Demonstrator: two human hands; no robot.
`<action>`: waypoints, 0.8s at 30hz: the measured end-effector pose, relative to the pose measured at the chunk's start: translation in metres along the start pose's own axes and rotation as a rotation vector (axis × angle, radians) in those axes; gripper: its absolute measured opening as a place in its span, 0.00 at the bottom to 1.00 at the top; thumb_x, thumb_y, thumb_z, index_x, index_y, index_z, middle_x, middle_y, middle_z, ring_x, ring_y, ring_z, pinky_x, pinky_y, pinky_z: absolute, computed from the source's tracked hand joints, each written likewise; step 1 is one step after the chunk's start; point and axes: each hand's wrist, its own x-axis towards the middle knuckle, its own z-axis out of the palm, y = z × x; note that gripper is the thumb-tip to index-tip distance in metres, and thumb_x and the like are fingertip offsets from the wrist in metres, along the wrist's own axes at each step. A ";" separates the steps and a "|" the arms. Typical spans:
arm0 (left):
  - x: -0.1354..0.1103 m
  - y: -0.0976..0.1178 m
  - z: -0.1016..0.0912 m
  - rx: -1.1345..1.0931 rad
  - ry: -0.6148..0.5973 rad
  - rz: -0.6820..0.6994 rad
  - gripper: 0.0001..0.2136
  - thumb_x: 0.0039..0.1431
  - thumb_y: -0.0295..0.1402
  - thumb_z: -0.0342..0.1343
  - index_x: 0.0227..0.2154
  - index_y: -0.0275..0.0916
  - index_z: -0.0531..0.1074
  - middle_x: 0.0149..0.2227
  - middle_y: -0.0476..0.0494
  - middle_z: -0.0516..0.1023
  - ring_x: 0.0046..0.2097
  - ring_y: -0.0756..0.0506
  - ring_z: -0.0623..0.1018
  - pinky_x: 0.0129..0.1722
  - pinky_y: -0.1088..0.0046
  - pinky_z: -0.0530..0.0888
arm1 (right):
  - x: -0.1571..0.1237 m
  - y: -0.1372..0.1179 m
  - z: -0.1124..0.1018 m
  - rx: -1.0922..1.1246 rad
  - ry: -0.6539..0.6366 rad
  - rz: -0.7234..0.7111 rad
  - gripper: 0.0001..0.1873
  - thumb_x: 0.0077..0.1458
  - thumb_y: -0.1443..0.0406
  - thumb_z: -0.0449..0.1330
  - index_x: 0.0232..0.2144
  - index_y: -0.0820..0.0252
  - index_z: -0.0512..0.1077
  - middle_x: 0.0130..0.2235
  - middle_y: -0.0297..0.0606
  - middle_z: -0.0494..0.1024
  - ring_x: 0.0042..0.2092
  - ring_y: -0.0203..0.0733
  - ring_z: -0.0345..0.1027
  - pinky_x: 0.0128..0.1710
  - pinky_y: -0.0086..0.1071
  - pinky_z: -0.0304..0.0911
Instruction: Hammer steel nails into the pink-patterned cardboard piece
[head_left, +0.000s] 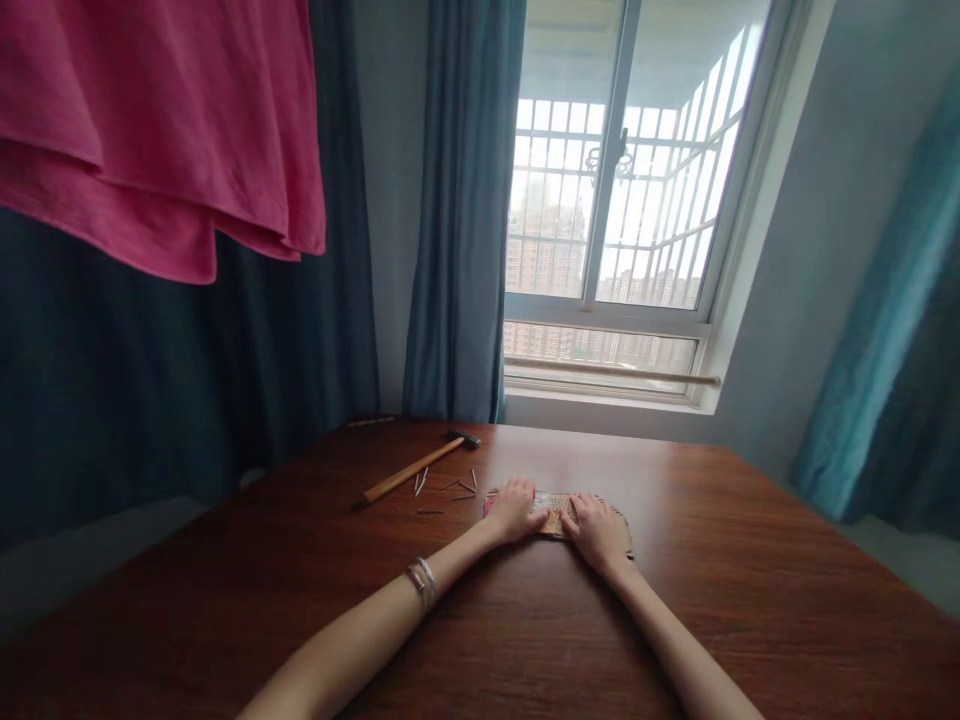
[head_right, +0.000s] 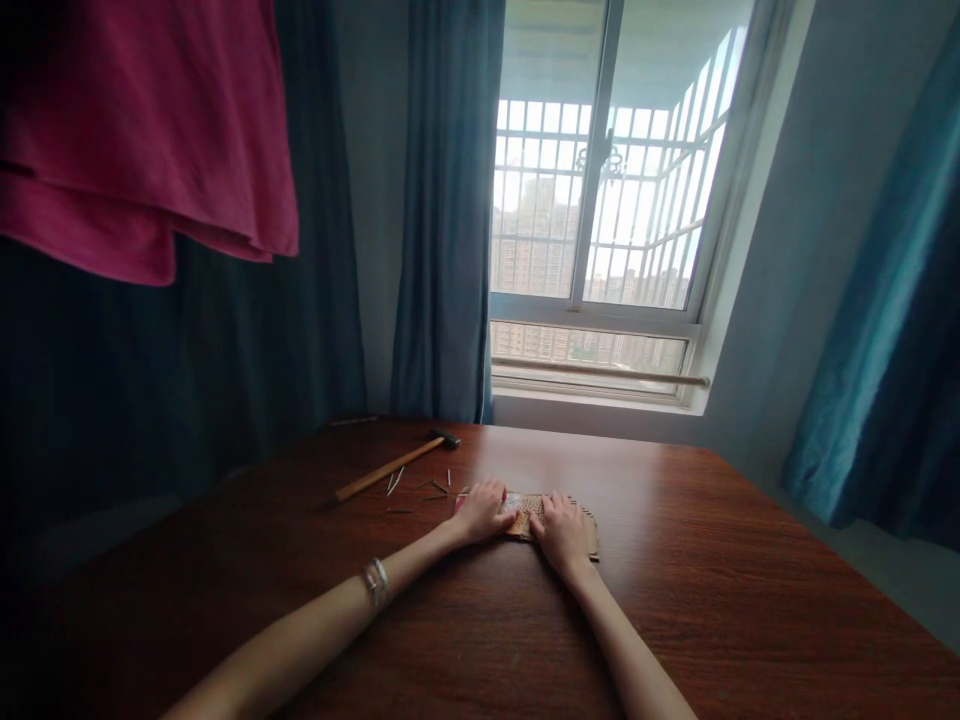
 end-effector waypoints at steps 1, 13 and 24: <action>-0.001 0.001 -0.002 0.002 -0.004 -0.001 0.18 0.52 0.47 0.49 0.36 0.36 0.68 0.40 0.36 0.70 0.44 0.39 0.67 0.43 0.66 0.62 | 0.000 0.000 0.000 -0.008 -0.007 0.004 0.20 0.57 0.56 0.46 0.45 0.58 0.68 0.50 0.46 0.70 0.54 0.49 0.57 0.53 0.41 0.48; 0.000 -0.014 0.002 -0.186 0.012 0.009 0.11 0.55 0.37 0.47 0.34 0.37 0.71 0.36 0.41 0.73 0.40 0.45 0.70 0.40 0.71 0.64 | -0.005 0.002 0.006 0.012 -0.064 0.010 0.27 0.58 0.52 0.42 0.54 0.59 0.62 0.58 0.48 0.61 0.59 0.50 0.50 0.56 0.45 0.41; 0.021 -0.099 -0.030 0.056 0.083 -0.427 0.15 0.53 0.39 0.51 0.31 0.31 0.74 0.40 0.30 0.74 0.46 0.38 0.71 0.43 0.67 0.64 | -0.002 0.005 0.010 0.000 -0.186 0.014 0.36 0.57 0.47 0.37 0.59 0.64 0.52 0.62 0.49 0.51 0.63 0.51 0.38 0.58 0.46 0.32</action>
